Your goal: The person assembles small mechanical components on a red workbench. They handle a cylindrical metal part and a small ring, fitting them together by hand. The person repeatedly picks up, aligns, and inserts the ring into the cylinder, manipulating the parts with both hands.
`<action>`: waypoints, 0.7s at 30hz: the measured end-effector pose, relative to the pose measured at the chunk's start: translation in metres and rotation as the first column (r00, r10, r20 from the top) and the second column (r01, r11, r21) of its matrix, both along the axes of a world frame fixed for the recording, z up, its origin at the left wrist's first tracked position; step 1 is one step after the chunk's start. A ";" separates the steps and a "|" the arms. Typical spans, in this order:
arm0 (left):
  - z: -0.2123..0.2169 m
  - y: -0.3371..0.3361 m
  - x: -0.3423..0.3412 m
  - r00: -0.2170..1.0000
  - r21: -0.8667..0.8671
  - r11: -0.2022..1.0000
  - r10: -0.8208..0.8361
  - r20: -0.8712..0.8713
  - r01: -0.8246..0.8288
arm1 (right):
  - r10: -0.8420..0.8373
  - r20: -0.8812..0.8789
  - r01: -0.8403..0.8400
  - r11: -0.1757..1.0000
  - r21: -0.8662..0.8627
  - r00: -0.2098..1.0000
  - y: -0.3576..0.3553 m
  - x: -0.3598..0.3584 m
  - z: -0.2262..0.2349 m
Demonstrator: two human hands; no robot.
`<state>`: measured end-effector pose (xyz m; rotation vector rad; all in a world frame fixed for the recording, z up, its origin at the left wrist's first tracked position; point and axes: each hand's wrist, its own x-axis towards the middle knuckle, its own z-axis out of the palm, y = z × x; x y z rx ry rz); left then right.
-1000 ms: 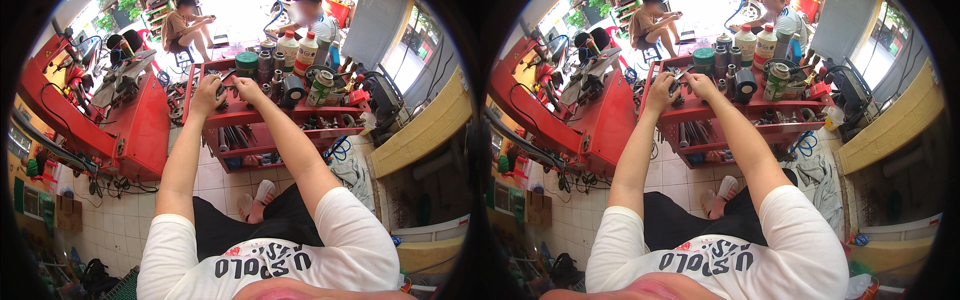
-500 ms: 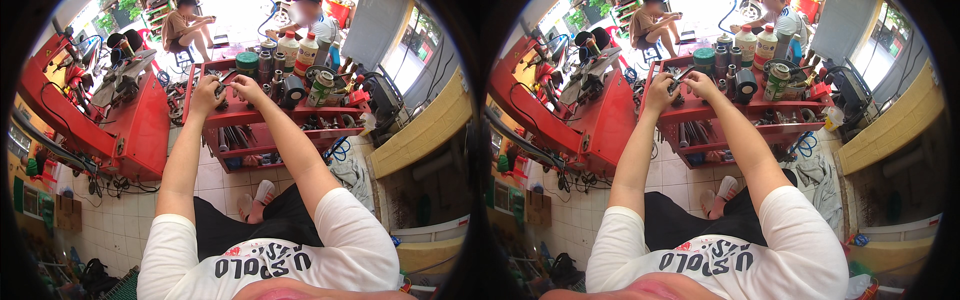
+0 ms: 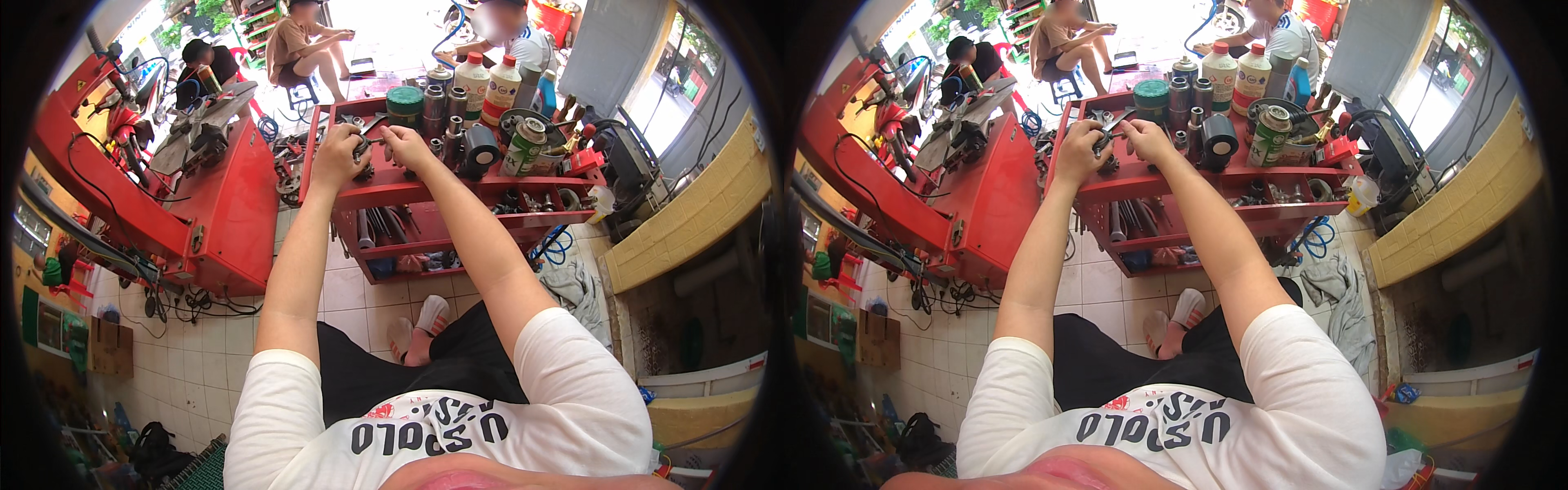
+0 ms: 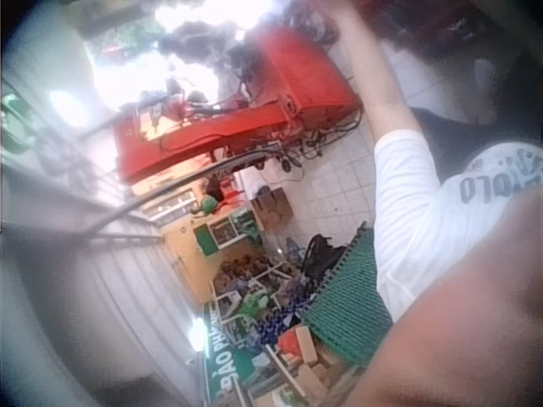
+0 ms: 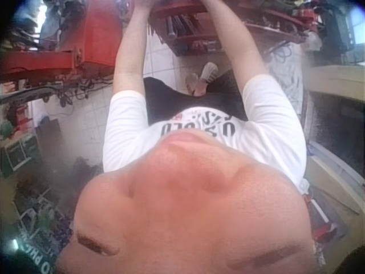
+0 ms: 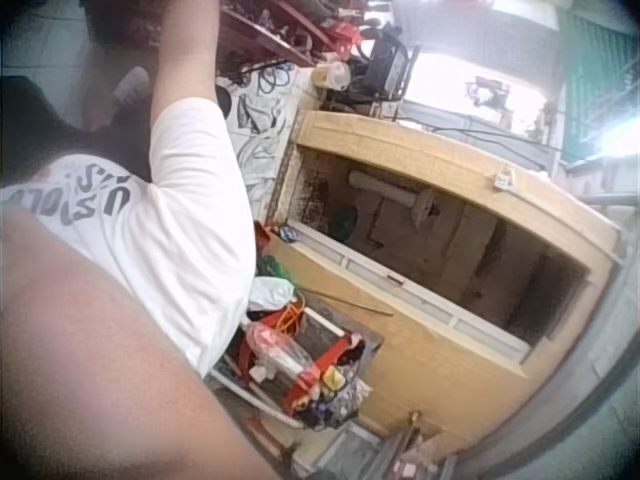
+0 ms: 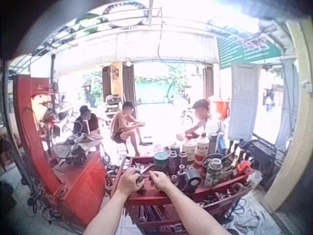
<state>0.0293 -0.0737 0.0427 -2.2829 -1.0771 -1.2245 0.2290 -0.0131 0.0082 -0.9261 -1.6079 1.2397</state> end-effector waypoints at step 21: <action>0.000 -0.002 -0.002 1.000 0.001 1.000 0.018 0.003 -0.018 | 0.019 -0.069 -0.018 1.000 0.014 0.997 -0.005 -0.003 0.001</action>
